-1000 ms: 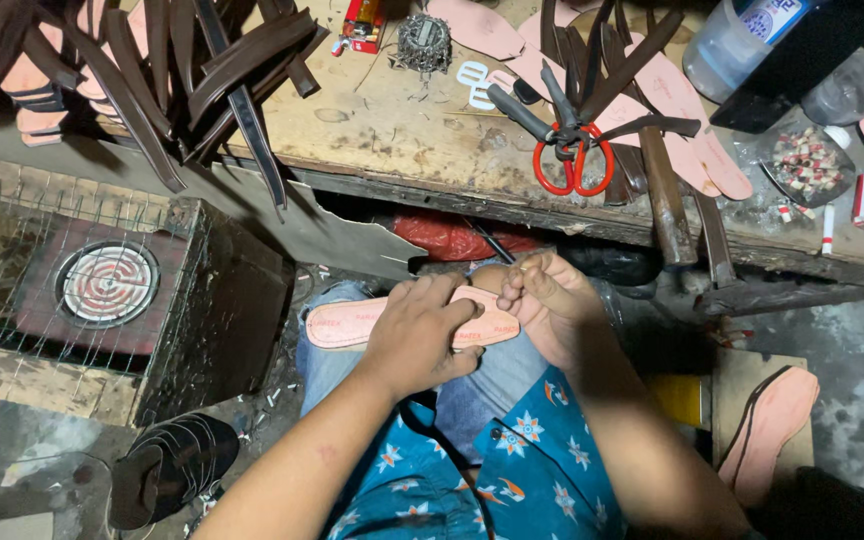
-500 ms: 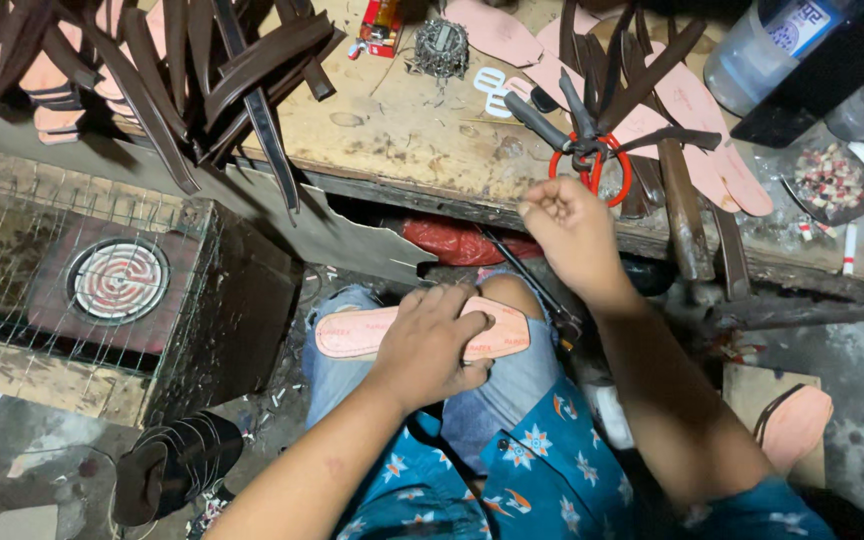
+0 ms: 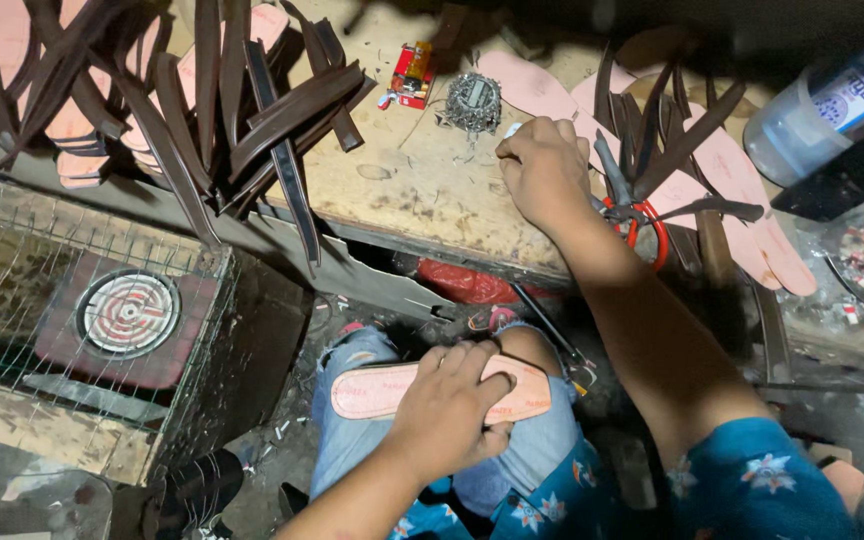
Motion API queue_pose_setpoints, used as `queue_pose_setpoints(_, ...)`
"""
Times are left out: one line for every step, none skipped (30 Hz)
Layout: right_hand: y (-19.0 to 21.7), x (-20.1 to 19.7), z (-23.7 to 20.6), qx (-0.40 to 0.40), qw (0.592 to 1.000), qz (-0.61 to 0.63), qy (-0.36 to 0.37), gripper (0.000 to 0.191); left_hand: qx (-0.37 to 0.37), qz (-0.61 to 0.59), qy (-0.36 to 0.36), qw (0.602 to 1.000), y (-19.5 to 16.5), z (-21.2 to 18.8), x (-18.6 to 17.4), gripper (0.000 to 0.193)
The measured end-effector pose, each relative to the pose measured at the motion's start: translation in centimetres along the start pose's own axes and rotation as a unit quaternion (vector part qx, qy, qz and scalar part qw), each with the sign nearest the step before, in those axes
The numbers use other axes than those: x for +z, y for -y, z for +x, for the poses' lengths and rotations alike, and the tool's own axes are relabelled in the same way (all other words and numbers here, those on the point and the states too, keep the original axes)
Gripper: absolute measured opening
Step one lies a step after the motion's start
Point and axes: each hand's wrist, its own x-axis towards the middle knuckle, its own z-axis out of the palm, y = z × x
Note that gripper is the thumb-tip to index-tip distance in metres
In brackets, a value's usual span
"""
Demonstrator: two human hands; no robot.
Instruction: The person sits and assembles a shoe: they fit a pink insole into a shoe upper, press a wooden shoe last into the upper, trim excess material with red-handled shears, place the lasted shoe on a heating box, then fit the sole, press the parts together and tap/hammer the sole edge with a small tool to secure it.
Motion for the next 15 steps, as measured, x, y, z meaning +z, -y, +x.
queue_pose_setpoints(-0.1, 0.3, 0.3, -0.002, 1.000, -0.008, -0.001, 0.013, 0.000, -0.001, 0.002, 1.000, 0.1, 0.0, 0.0, 0.047)
queue_pose_setpoints(-0.1, 0.7, 0.7, -0.005, 1.000, -0.015, -0.003, 0.015, 0.000, -0.002, 0.004, 1.000, 0.1, 0.0, 0.0, 0.047)
queue_pose_setpoints(0.0, 1.1, 0.9, -0.007, 1.000, -0.023, -0.003, 0.018, -0.001, -0.004, 0.007, 1.000, 0.2, 0.0, 0.0, 0.047)
queue_pose_setpoints(0.0, 1.5, 1.2, -0.012, 1.000, -0.019, -0.006, 0.019, -0.002, -0.006, 0.008, 1.000, 0.2, 0.0, 0.0, 0.047)
queue_pose_setpoints(0.1, 1.8, 1.4, -0.017, 1.000, -0.015, -0.009, 0.020, -0.004, -0.007, 0.009, 1.000, 0.2, 0.0, 0.0, 0.047)
queue_pose_setpoints(0.2, 2.2, 1.6, -0.023, 1.000, -0.011, -0.012, 0.021, -0.005, -0.008, 0.009, 1.000, 0.3, 0.1, 0.0, 0.047)
queue_pose_setpoints(0.2, 2.4, 1.8, -0.028, 0.999, -0.013, -0.011, 0.023, -0.006, -0.006, 0.011, 1.000, 0.4, 0.1, 0.1, 0.047)
queue_pose_setpoints(0.3, 2.7, 2.0, -0.031, 0.999, -0.014, -0.009, 0.025, -0.006, -0.004, 0.012, 1.000, 0.4, 0.1, 0.1, 0.047)
queue_pose_setpoints(0.3, 2.8, 2.0, -0.035, 0.999, -0.016, -0.007, 0.027, -0.006, -0.002, 0.014, 1.000, 0.4, 0.1, 0.1, 0.047)
queue_pose_setpoints(0.3, 2.9, 2.1, -0.032, 0.999, -0.017, 0.001, 0.028, -0.007, -0.004, 0.014, 1.000, 0.5, 0.2, 0.1, 0.047)
queue_pose_setpoints(0.2, 2.9, 2.0, -0.029, 0.999, -0.019, 0.010, 0.029, -0.007, -0.006, 0.013, 1.000, 0.5, 0.2, 0.1, 0.047)
queue_pose_setpoints(0.1, 2.9, 2.0, -0.026, 0.999, -0.020, 0.019, 0.030, -0.007, -0.007, 0.013, 1.000, 0.5, 0.2, 0.1, 0.046)
queue_pose_setpoints(-0.2, 2.8, 1.9, -0.030, 0.999, -0.008, 0.023, 0.030, -0.007, -0.005, 0.013, 1.000, 0.5, 0.2, 0.1, 0.047)
queue_pose_setpoints(-0.4, 2.7, 1.7, -0.034, 0.999, 0.006, 0.028, 0.030, -0.008, -0.002, 0.013, 1.000, 0.6, 0.2, 0.1, 0.047)
queue_pose_setpoints(-0.7, 2.7, 1.6, -0.038, 0.999, 0.019, 0.033, 0.029, -0.009, 0.000, 0.013, 1.000, 0.6, 0.2, 0.1, 0.047)
